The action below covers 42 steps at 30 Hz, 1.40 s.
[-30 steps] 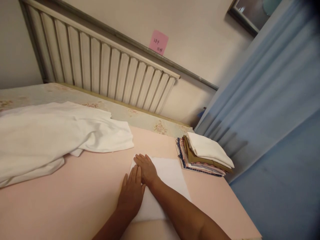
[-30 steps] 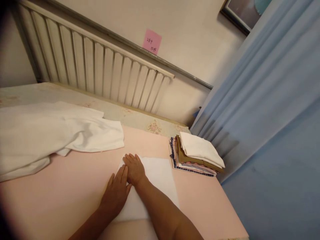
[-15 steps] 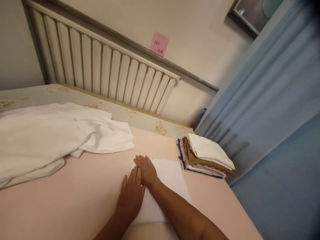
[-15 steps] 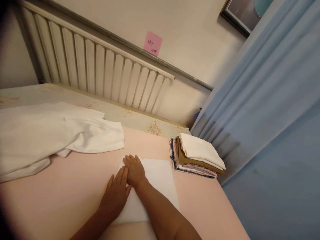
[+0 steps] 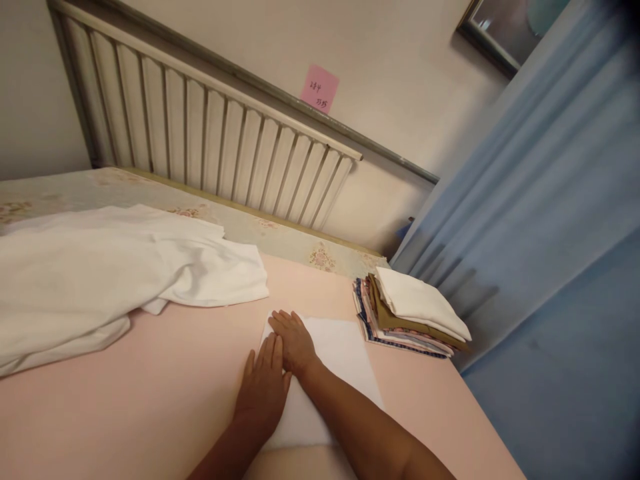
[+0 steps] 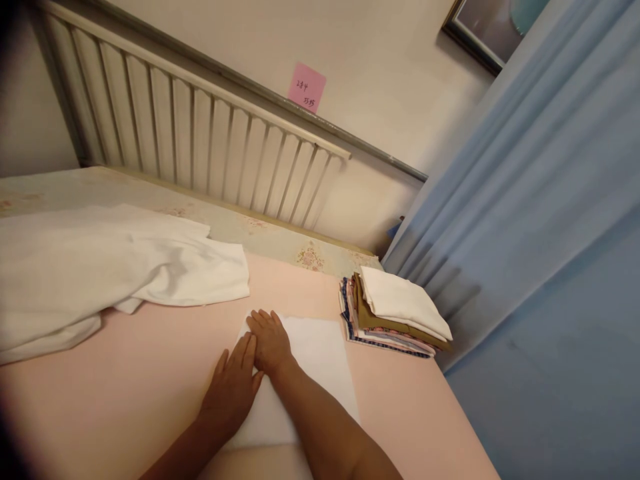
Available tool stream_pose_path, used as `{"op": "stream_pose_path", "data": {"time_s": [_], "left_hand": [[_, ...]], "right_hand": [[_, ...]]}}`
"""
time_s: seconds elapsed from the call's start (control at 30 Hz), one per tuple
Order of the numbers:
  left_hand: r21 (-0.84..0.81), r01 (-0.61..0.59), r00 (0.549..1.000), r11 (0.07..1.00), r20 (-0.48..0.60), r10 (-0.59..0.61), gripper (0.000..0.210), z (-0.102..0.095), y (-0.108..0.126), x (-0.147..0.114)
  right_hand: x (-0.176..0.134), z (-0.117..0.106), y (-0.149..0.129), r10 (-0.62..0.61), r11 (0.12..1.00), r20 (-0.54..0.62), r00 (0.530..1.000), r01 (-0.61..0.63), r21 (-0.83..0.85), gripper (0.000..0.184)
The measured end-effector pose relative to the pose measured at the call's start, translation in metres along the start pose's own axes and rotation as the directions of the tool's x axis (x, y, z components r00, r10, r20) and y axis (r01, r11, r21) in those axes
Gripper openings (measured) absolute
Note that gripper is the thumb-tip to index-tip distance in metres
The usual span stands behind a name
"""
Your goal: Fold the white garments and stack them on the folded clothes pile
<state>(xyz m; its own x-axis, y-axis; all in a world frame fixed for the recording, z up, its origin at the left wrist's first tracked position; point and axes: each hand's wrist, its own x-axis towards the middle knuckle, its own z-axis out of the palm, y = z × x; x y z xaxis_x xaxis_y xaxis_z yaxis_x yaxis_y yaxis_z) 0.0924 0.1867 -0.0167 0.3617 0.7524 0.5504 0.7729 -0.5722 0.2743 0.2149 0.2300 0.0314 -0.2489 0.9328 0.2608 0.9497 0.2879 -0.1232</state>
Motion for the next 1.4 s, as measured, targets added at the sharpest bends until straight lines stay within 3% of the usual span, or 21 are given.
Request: {"op": "stream_pose_path", "data": {"time_s": [0.87,1.4], "left_hand": [[-0.005,0.026,0.999,1.0,0.039,-0.026,0.055,-0.0001,-0.0005,0.0005],[-0.016,0.014,1.0,1.0,0.007,-0.014,0.056,0.0026,-0.0014,-0.0004]], "right_hand": [[0.0001,0.0021,0.0017,-0.004,1.0,0.001,1.0,0.004,0.011,0.044],[-0.001,0.002,0.002,-0.009,0.999,-0.009,1.0,0.009,0.032,0.042]]}}
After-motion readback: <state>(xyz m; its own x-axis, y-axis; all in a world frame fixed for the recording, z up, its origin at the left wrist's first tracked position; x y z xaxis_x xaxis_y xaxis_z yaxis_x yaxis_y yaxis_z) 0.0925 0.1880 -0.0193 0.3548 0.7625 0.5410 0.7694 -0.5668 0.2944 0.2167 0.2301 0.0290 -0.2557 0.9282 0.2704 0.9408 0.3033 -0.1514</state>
